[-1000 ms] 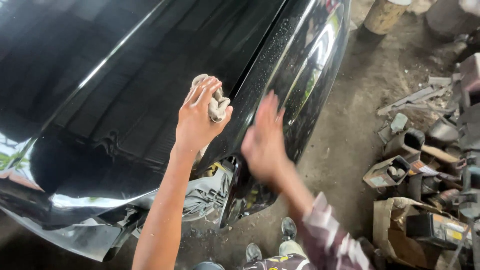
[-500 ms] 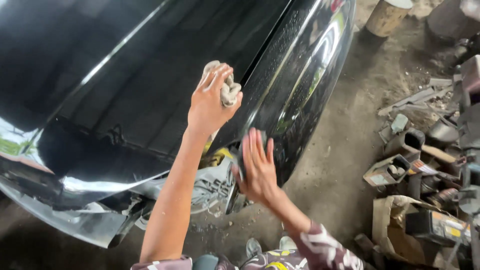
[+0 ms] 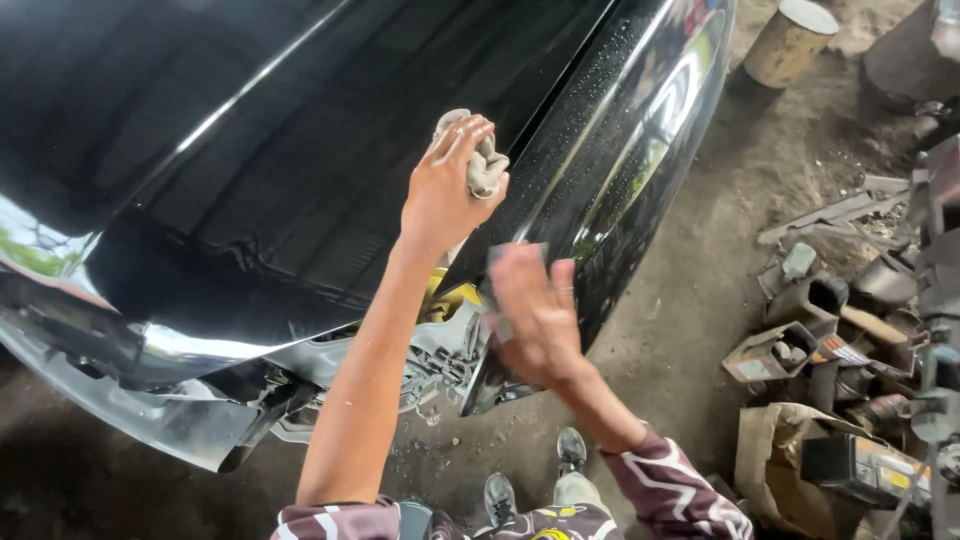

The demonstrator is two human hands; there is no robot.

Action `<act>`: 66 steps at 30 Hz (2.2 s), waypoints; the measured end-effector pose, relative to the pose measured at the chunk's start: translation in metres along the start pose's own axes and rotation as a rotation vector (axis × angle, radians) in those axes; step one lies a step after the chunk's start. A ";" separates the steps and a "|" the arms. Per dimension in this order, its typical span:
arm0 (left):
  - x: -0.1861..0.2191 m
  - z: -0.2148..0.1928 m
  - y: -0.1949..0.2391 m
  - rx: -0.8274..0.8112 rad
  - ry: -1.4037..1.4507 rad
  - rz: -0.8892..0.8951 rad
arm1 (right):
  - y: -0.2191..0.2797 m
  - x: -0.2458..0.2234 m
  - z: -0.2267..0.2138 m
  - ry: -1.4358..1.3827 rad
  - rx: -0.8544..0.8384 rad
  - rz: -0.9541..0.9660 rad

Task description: The person scrubs the front fender and hood area of a black car using a blue sponge and a white cloth. They repeatedly dip the sponge into a bucket of water and wipe the car's surface to clean it.

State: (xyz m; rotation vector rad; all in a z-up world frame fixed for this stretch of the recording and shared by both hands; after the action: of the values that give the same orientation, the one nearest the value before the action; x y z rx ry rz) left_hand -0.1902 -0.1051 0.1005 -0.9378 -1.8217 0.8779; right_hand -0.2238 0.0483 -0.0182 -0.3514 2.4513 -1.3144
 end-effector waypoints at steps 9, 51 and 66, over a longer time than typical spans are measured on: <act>-0.005 0.001 -0.003 0.028 0.041 -0.017 | -0.035 0.006 -0.002 -0.020 -0.112 0.043; 0.049 0.010 0.027 -0.285 -0.080 0.050 | 0.035 0.089 0.005 -0.138 0.057 0.464; 0.054 -0.043 0.055 -0.282 -0.164 0.047 | 0.070 -0.022 0.019 -0.034 0.020 0.433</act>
State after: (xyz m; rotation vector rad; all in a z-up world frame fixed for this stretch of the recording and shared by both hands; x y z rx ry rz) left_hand -0.1555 -0.0246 0.0897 -1.1147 -2.1107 0.7559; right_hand -0.2002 0.0799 -0.0832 0.1565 2.3087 -1.1310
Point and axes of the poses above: each hand's wrist, its own y-axis away from the middle knuckle, its own z-axis out of the palm, x = y × z, the point moved 10 cm from there along -y, towards the middle knuckle, and after that the axes turned 14 degrees about x, right-handed, at the moved point
